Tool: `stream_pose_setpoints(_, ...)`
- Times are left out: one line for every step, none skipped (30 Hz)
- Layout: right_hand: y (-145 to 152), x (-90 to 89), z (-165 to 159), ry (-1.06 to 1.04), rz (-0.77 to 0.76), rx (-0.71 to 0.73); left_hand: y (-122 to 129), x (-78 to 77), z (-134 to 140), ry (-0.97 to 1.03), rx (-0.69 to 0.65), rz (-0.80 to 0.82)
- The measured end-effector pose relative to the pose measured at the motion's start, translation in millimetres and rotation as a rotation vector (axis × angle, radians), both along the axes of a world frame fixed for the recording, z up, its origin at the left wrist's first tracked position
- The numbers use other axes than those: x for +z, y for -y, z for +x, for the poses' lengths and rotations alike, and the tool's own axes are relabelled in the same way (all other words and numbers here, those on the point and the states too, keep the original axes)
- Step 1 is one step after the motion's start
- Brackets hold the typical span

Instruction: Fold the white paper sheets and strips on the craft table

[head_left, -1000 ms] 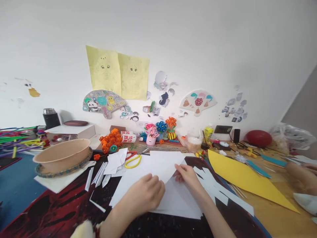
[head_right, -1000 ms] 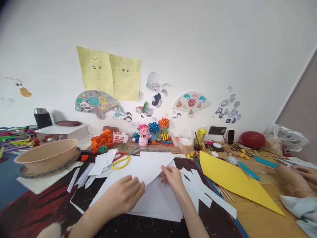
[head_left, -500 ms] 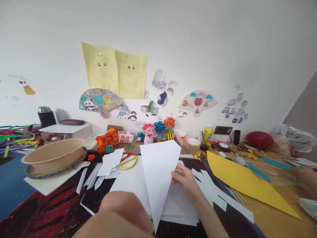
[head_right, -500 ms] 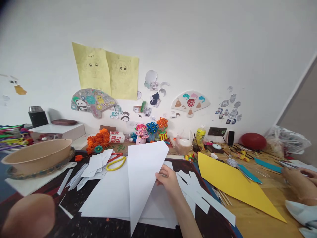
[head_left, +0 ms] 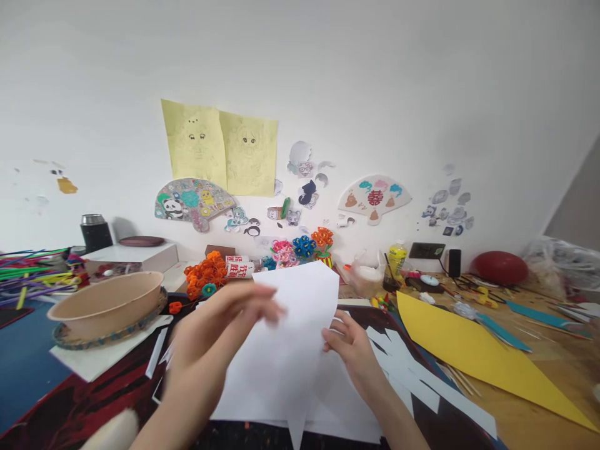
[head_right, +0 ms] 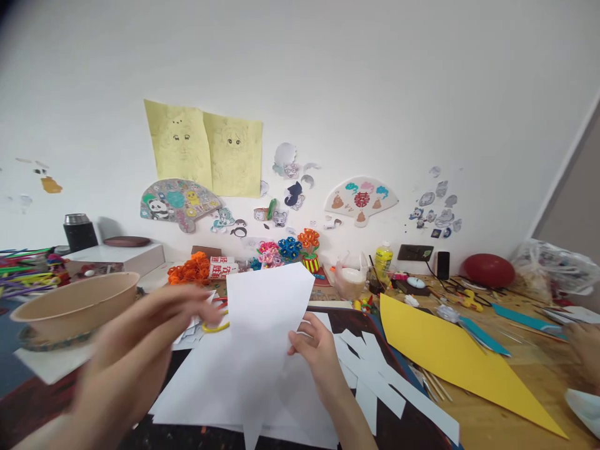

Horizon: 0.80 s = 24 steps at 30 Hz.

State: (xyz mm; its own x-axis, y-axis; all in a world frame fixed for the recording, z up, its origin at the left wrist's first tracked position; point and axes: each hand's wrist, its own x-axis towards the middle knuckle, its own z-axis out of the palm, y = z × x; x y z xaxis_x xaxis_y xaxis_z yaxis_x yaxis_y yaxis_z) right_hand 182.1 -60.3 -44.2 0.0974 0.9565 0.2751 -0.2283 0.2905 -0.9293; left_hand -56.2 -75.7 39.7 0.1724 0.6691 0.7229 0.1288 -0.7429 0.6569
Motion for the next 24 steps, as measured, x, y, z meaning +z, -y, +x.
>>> stream_pose_setpoints(0, 0.8, 0, -0.005, -0.001, -0.005, -19, 1.3, 8, -0.038, 0.064, -0.074)
stream_pose_setpoints(1, 1.6, 0, -0.006, -0.002, -0.01, -38, -0.6, 15, -0.079, 0.164, -0.145)
stream_pose_setpoints(1, 2.2, -1, -0.006, 0.0, -0.014, -55, -5.5, 20, -0.083, 0.274, -0.194)
stream_pose_setpoints(1, 2.8, -1, -0.006, 0.003, -0.017, -69, -12.3, 24, -0.073, 0.315, -0.264)
stream_pose_setpoints(2, 3.3, -1, -0.007, 0.007, -0.015, -80, -20.0, 27, -0.04, 0.318, -0.362)
stream_pose_setpoints(2, 3.8, -2, -0.006, 0.012, -0.009, -86, -27.3, 27, 0.015, 0.298, -0.495)
stream_pose_setpoints(3, 4.3, -3, -0.004, 0.018, -0.003, -89, -33.1, 27, 0.049, 0.224, -0.618)
stream_pose_setpoints(3, 4.8, -3, 0.001, 0.022, 0.007, -88, -36.8, 26, 0.066, 0.072, -0.682)
stream_pose_setpoints(4, 5.2, -4, 0.008, 0.025, 0.015, -85, -38.2, 25, 0.085, -0.066, -0.74)
stream_pose_setpoints(4, 5.6, -5, 0.016, 0.023, 0.025, -81, -37.6, 24, 0.093, -0.196, -0.775)
stream_pose_setpoints(5, 6.0, -5, 0.023, 0.016, 0.037, -76, -35.5, 24, 0.097, -0.286, -0.8)
stream_pose_setpoints(5, 6.1, -5, 0.029, 0.003, 0.051, -72, -32.7, 24, 0.099, -0.34, -0.82)
stream_pose_setpoints(5, 6.1, -4, 0.033, -0.017, 0.065, -68, -29.9, 25, 0.096, -0.368, -0.837)
stream_pose_setpoints(5, 5.9, -3, 0.035, -0.039, 0.071, -65, -27.7, 27, 0.092, -0.381, -0.849)
stream_pose_setpoints(4, 5.6, -1, 0.037, -0.061, 0.065, -64, -26.4, 29, 0.091, -0.39, -0.856)
stream_pose_setpoints(3, 5.3, 2, 0.04, -0.081, 0.049, -63, -26.2, 30, 0.091, -0.396, -0.862)
stream_pose_setpoints(2, 5.0, 5, 0.045, -0.097, 0.019, -62, -26.8, 32, 0.092, -0.396, -0.868)
stream_pose_setpoints(1, 4.9, 8, 0.053, -0.111, -0.015, -62, -28.1, 32, 0.092, -0.393, -0.873)
stream_pose_setpoints(1, 4.9, 11, 0.064, -0.128, -0.048, -62, -29.8, 33, 0.088, -0.393, -0.878)
stream_pose_setpoints(0, 5.0, 14, 0.075, -0.146, -0.078, -62, -31.8, 33, 0.078, -0.396, -0.881)
stream_pose_setpoints(0, 5.4, 17, 0.082, -0.162, -0.105, -62, -33.9, 32, 0.065, -0.401, -0.886)
stream_pose_setpoints(0, 5.8, 19, 0.084, -0.174, -0.133, -63, -36.0, 32, 0.05, -0.407, -0.893)
stream_pose_setpoints(0, 6.4, 21, 0.078, -0.179, -0.16, -63, -38.0, 32, 0.037, -0.41, -0.902)
stream_pose_setpoints(0, 7.0, 23, 0.066, -0.18, -0.183, -64, -39.9, 32, 0.027, -0.398, -0.913)
